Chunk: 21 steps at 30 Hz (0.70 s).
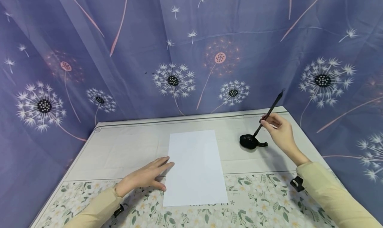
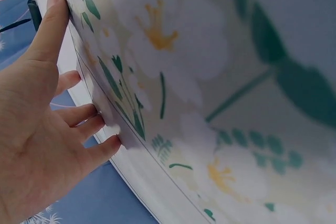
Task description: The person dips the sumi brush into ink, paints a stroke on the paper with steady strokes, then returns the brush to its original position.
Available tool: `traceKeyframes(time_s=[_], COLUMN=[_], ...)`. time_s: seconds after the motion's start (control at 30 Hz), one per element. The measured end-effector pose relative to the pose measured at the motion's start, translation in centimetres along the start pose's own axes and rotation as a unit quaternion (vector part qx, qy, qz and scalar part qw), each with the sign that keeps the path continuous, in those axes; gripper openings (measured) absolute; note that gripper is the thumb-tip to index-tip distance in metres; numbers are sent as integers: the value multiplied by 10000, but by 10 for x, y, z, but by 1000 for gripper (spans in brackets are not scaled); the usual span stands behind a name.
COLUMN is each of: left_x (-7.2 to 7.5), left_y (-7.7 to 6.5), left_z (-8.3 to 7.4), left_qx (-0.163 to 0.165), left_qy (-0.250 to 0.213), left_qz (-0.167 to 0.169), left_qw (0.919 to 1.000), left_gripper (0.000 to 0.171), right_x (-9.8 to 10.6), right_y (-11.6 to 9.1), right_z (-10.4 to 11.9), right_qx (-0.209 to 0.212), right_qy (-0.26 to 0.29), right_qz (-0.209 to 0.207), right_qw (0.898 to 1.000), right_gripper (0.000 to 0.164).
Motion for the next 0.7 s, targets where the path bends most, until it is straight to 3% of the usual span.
traceKeyframes(time_s=[0.17,0.33,0.43,0.53,0.7], left_x=[0,2,3,4,5], left_y=[0,-1,-2,-3,-3], left_z=[-1,-3,-4,-5,-8], left_qx=[-4,-67,-76,-85,-172], left_qy=[-8,-9,-15,-16,-20], left_qz=[7,-21,-56,-80,-87], left_qw=[10000,10000,10000,9999,9998], left_gripper=[95,94,95,95,94], right_x=[2,8,11,11,7], right_y=[-2,-3,0,3,4], right_z=[-20,-23,-23,-24,-27], right_qx=[-337,-426,-561,-902,-1592], right_qy=[1512,1718,2072,2578,3733], right_qz=[-107,-454,-593,-667,-686], right_qw=[9879,9832,9749,9597,9114], right_gripper=[16,20,17,15,16])
Point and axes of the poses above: each hand's wrist, its own y-axis towards the middle knuckle, its own x-axis out of the back of the hand, z = x × y, the point moved 7 cm from there along y, towards the middle knuckle, and after that the axes turned 12 degrees about -y, right-handed, at the moved point
